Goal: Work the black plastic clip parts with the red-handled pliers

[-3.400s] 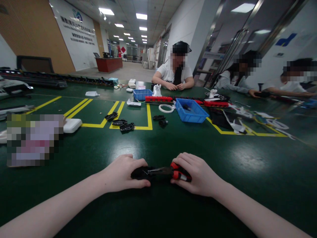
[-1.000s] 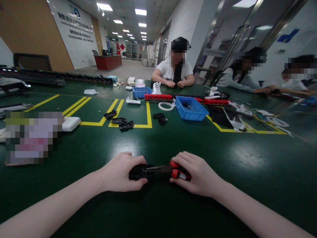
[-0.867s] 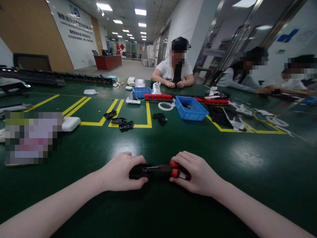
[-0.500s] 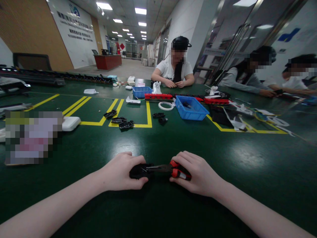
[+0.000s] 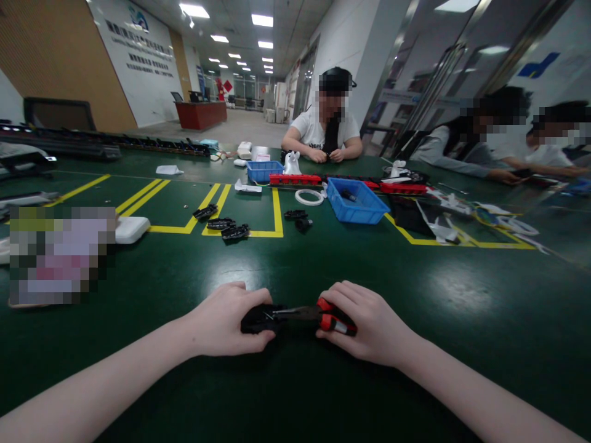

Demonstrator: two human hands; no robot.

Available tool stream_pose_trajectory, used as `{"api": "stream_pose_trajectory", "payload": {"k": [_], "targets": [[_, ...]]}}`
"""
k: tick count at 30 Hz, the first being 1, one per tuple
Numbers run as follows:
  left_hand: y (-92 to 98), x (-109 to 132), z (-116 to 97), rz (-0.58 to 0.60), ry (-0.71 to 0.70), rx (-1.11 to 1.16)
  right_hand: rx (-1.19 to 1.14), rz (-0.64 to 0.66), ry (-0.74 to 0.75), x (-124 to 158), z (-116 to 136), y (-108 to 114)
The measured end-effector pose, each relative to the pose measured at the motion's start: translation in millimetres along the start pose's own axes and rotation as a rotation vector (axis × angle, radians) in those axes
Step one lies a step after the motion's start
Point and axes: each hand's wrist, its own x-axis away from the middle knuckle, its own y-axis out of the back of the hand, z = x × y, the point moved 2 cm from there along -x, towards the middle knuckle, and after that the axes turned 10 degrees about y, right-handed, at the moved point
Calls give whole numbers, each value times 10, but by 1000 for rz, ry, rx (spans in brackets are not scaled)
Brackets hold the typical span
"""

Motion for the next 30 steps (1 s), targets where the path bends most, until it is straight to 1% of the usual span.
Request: {"api": "stream_pose_trajectory", "payload": {"k": [8, 14, 20, 25, 30], "targets": [[5, -2, -14, -27, -5, -12, 56, -17, 14, -8, 40, 25], [10, -3, -17, -16, 5, -9, 100, -19, 19, -2, 55, 43], [8, 2, -8, -10, -28, 15, 138, -29, 40, 8, 59, 44], [11, -1, -14, -14, -31, 5, 137, -30, 41, 10, 61, 49], [32, -1, -25, -4, -42, -9, 66, -14, 1, -3, 59, 37]]}}
